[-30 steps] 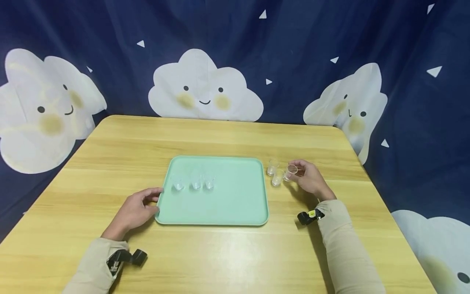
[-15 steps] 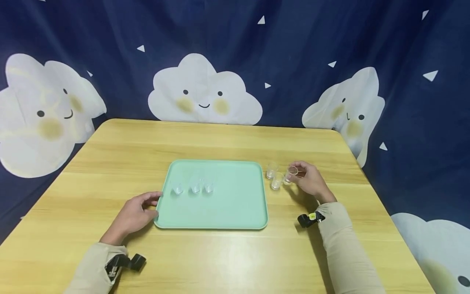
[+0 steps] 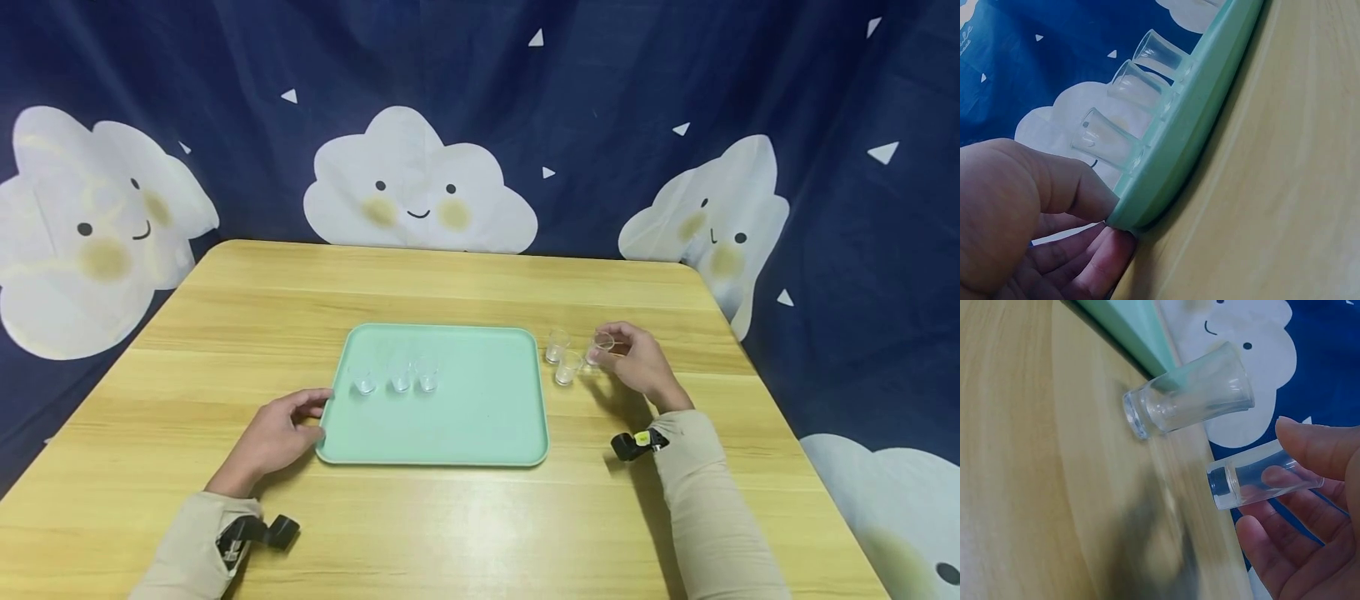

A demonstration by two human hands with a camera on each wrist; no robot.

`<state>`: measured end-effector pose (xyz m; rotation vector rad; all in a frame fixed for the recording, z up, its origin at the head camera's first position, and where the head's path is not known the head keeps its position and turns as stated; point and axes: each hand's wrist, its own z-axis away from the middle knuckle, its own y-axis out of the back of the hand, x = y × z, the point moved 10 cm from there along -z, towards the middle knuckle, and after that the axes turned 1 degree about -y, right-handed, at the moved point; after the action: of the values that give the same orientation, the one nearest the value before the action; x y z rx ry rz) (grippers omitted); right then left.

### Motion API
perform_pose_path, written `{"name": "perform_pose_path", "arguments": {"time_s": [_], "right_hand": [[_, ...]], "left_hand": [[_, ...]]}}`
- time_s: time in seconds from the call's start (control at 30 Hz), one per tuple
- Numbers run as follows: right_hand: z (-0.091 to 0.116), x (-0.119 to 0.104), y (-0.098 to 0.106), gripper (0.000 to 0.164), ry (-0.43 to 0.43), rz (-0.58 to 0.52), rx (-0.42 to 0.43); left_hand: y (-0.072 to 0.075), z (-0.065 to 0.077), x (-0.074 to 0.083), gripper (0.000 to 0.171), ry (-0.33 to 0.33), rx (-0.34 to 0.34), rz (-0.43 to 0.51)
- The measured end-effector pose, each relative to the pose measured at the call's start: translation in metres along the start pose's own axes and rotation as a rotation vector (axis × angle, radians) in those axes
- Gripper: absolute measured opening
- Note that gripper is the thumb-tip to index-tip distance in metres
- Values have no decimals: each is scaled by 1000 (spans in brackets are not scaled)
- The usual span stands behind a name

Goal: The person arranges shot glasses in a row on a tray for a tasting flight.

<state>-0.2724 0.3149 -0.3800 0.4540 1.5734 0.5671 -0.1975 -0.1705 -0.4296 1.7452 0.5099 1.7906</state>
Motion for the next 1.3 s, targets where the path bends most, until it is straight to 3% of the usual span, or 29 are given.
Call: {"name": "perform_pose_path", "arguments": {"time_s": [0.47,1.3], "right_hand": [[1,-17,9,49,3,-25,55],[4,-49,10,46,53,-50,58]], "left_hand": [[1,0,2,54,6,5,-10],[1,1,0,54,19,8,-19]]}}
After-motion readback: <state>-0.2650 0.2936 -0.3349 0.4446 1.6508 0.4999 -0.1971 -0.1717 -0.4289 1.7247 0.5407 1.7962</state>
